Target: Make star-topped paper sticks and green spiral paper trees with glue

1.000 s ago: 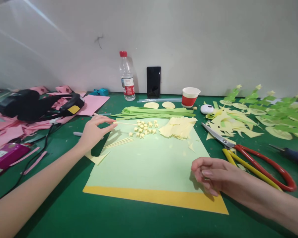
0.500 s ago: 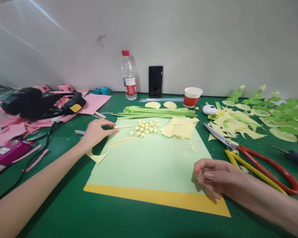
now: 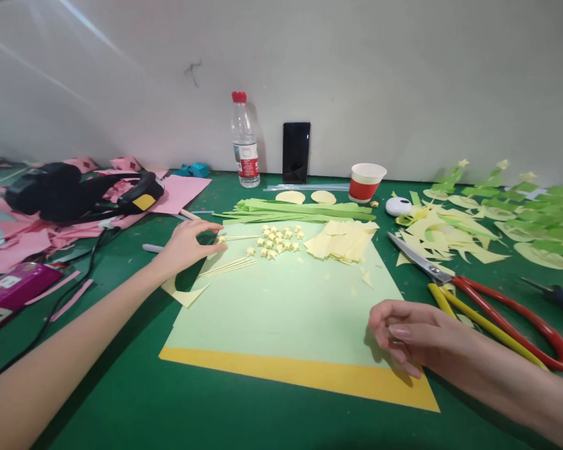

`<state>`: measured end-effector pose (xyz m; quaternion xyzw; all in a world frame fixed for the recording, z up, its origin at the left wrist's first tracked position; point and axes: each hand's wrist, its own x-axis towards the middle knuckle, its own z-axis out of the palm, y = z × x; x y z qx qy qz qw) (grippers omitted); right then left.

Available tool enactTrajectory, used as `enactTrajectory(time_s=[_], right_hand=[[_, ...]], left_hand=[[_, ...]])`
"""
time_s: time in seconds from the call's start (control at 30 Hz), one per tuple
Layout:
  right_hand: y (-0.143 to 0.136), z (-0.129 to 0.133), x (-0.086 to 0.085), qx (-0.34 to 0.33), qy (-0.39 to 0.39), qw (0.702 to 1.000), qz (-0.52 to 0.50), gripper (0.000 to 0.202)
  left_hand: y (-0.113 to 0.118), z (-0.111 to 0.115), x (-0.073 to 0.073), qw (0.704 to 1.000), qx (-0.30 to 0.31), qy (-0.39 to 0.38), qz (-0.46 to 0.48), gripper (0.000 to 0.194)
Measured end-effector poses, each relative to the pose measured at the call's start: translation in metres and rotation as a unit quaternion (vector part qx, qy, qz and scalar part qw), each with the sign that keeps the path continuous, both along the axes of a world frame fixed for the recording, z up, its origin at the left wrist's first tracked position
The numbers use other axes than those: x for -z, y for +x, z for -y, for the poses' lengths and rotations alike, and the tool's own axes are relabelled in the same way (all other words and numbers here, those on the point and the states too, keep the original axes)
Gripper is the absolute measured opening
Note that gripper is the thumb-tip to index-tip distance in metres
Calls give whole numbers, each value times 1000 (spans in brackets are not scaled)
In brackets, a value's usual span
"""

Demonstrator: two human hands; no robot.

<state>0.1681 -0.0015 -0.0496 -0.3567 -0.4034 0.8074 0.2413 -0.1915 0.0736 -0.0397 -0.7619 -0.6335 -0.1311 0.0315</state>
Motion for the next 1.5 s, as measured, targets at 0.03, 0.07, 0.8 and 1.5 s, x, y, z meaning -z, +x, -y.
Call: enactTrajectory(time_s=[0.03,0.07,0.8,1.5], right_hand=[[0,0,0,-1,1,1000,1,22],[0,0,1,-3,2,1000,2,22],[-15,18,-22,-121,277,916,263,29],[-182,-132,-19,-99,696,602,379,23]], left_hand=[[0,2,-2,1000,2,7,6,25],[1,4,-4,1000,4,14,12,25],[-3,10,-13,999,6,34,-32,24],[-13,9,1,990,70,115,-41,23]])
